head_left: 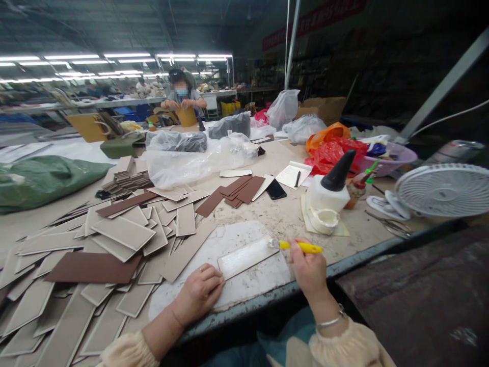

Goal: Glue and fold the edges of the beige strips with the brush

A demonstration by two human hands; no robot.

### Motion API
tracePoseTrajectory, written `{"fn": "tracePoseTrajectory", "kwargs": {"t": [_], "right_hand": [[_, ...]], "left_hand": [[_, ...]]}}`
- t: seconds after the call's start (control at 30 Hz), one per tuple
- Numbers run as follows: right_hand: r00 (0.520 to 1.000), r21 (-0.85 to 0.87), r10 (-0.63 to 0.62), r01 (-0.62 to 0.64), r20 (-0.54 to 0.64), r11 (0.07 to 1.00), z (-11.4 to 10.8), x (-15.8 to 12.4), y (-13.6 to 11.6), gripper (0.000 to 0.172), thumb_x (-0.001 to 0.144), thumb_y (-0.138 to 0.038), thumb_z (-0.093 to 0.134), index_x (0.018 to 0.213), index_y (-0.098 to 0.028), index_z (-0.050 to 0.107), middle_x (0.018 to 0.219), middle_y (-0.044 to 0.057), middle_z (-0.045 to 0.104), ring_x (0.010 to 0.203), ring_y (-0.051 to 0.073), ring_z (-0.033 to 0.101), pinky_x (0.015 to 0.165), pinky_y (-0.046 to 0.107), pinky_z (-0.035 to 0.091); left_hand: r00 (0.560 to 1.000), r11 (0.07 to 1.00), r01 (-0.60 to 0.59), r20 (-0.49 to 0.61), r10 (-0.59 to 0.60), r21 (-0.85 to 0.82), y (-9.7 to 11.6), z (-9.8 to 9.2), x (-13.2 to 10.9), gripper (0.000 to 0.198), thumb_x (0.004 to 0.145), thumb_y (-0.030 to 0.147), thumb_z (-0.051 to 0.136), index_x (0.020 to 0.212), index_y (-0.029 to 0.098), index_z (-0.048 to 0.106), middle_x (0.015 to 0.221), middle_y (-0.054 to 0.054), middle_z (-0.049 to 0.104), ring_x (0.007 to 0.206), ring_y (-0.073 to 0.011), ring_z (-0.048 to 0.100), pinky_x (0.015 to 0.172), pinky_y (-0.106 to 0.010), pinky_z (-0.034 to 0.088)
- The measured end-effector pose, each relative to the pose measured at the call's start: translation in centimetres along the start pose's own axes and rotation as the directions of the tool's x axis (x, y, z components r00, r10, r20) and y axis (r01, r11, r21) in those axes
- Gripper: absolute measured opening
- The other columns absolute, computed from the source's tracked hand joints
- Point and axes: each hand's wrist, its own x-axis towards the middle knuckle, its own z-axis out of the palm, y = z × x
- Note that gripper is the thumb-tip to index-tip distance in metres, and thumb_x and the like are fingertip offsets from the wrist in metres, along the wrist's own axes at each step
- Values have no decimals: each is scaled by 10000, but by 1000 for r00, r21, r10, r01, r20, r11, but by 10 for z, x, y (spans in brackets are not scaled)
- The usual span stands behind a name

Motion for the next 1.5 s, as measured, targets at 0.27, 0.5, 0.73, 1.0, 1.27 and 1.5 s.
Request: {"fn": "tracePoseTrajectory", "kwargs": {"t": [0.27,0.5,0.73,1.0,1.27,1.5], "right_hand": [[967,64,7,-24,253,998,17,-4,-6,387,915,-485,430,760,-183,616,492,-23,550,497,145,569,551,242,412],[983,-102,-159,168,95,980,2,-7,-2,356,938,-427,406,847,-164,629,588,14,598,534,156,580,560,253,402],[912,179,-182,123,367,976,32,-33,-22,280,951,-382,426,852,-192,606,555,-34,549,505,117,559,525,211,409],[916,-268,-401,392,22,880,-4,-2,11,212,954,-293,457,895,-166,616,765,35,679,655,156,640,618,245,444],[789,-380,-574,610,217,695,23,-26,-4,173,950,-232,475,1006,-149,617,739,52,646,683,177,600,624,276,429],[734,-301,-593,677,330,671,33,-35,-13,205,965,-242,435,981,-175,627,685,30,599,648,166,558,597,282,388]], "left_hand": [[1000,1000,8,21,-8,-1,-3,3,-5,150,889,126,512,844,166,649,832,-72,632,782,-167,549,752,-336,488],[999,1000,13,34,-13,3,-3,2,-4,145,887,126,515,858,172,649,842,-69,632,792,-173,542,746,-330,488],[999,1000,11,34,-11,1,-2,1,-3,143,881,117,521,835,164,648,822,-67,625,784,-170,528,740,-325,482],[999,1000,18,32,-17,-14,-2,2,-4,144,881,110,520,826,165,640,827,-61,623,791,-167,522,744,-321,477],[999,1000,14,36,-13,-21,-2,1,-2,140,882,110,512,854,167,637,828,-64,620,790,-174,525,733,-328,478],[999,1000,13,39,-13,-13,-1,1,-3,150,887,112,505,835,172,633,831,-66,618,791,-176,525,723,-329,481]]}}
